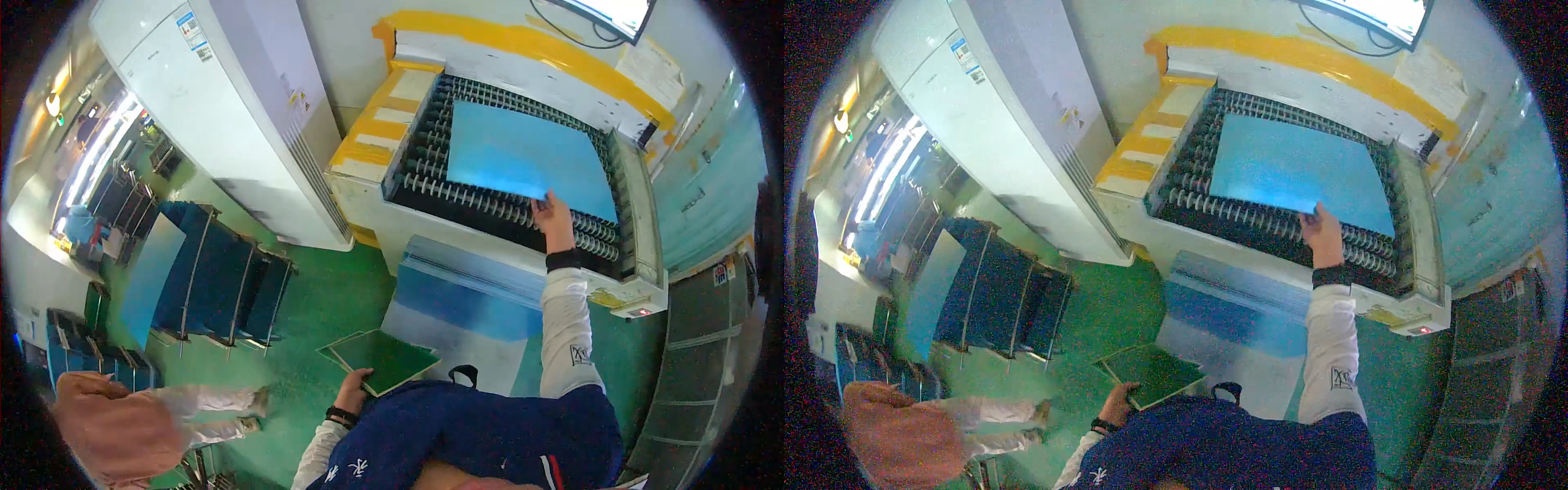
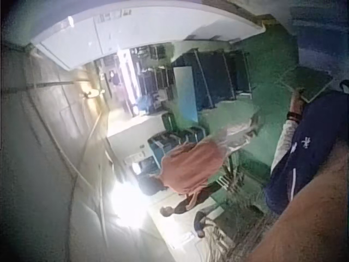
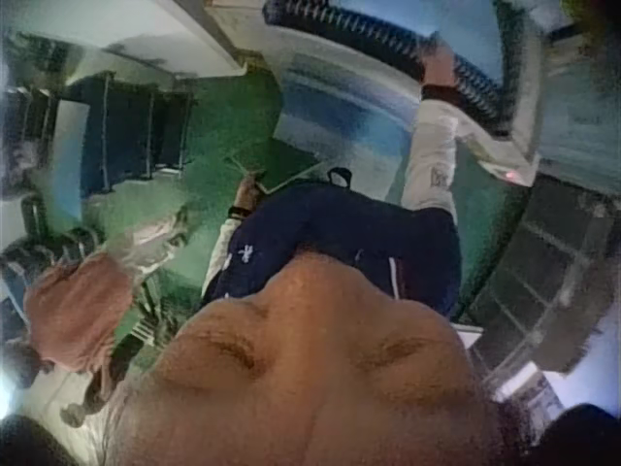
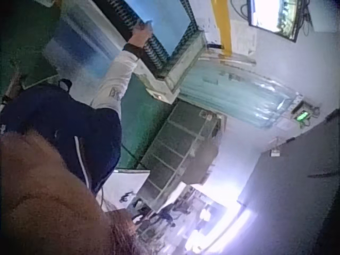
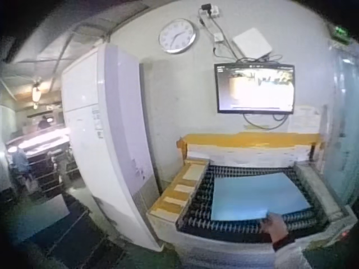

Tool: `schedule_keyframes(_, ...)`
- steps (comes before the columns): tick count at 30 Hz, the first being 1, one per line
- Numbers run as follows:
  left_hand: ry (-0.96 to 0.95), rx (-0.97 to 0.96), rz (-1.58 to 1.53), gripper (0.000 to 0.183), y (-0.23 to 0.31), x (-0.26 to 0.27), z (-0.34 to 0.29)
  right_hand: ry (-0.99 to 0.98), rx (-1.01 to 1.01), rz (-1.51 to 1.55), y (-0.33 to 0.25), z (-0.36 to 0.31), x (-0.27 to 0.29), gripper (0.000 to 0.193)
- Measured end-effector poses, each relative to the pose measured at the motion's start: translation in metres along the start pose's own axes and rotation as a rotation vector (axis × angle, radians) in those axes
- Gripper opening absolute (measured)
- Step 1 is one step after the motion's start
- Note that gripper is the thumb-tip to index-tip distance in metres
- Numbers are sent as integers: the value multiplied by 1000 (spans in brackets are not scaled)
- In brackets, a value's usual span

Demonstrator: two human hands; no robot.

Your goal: Insert metal plates into a processing machine and retrieve them.

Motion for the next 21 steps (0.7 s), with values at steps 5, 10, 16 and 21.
schedule_keyframes(5,118,366,-202,44,-39,20,-6,-158,-203,-384,22,-22,-50,20)
schedule_keyframes(10,35,-46,377,32,-11,8,0,-219,73,-1098,13,-29,-64,28)
schedule_keyframes(16,-3,24,263,44,-37,15,9,-342,910,-2116,44,-28,-103,43)
schedule_keyframes(21,322,708,-635,23,-103,28,16,-289,936,-2116,43,13,-106,45)
Point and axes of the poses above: each hand's wrist, its own z-axis towards the middle knuckle, its own x-axis out of the back of the hand, y = z × x, the point moved 4 cm from there along z, towards the middle knuckle, and after that the axes turned 4 degrees about z, right-handed, at the moved point
